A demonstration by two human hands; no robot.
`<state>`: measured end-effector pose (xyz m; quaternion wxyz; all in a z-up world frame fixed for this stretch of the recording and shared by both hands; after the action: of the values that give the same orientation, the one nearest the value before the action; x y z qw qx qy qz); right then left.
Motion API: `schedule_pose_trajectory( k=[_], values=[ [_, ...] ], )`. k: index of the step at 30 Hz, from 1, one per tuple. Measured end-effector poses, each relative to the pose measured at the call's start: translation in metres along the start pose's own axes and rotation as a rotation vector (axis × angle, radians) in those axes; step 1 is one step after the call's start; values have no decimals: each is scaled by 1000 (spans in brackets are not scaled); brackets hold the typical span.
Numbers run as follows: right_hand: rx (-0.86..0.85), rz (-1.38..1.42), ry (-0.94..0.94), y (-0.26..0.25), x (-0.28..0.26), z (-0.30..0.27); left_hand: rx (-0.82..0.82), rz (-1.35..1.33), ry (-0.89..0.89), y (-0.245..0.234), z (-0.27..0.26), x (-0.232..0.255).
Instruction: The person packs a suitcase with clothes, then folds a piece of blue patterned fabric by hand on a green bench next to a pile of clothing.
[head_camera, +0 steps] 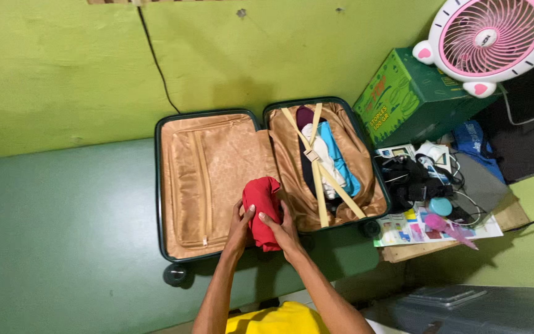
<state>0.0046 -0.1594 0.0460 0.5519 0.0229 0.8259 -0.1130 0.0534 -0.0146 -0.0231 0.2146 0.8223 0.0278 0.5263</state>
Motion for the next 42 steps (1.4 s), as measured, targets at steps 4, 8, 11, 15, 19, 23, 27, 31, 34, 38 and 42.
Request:
schedule_pose_trajectory(
  k=[4,8,11,15,19,23,27,31,34,38,42],
  values=[
    [-32,65,-2,-25,7,14,13,-103,75,36,1,12],
    [-30,33,-68,-45,-4,28,-52,-73,116,62,6,20],
    [-23,25,-164,-49,-5,25,-28,-87,96,72,10,8],
    [-25,5,-266,-52,-14,32,-10,-6,170,78,18,9],
    [-33,-42,-118,-68,-7,57,-4,131,110,74,42,7],
    [65,-194,-271,-94,-18,78,-30,284,225,95,71,10],
    [129,-308,-344,-126,-32,85,-85,355,173,123,84,13],
    [156,-301,-345,-147,-28,100,-171,393,53,142,94,0],
    [176,-411,-292,-161,-12,113,-236,429,292,150,94,2],
    [239,-389,-237,-173,5,132,-260,817,463,156,90,1],
    [230,-369,-87,-184,23,139,-224,1095,388,164,78,-6]
  ],
)
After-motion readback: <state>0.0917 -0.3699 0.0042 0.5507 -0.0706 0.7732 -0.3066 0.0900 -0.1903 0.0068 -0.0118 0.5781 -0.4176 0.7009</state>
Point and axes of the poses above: each hand's wrist, its own z-axis towards the middle knuckle, its own y-axis out of the palm, x = y × z, the point moved 6 cm from there along z, towards the middle knuckle, and after that the axes turned 5 degrees about -x, right-handed, at the moved point
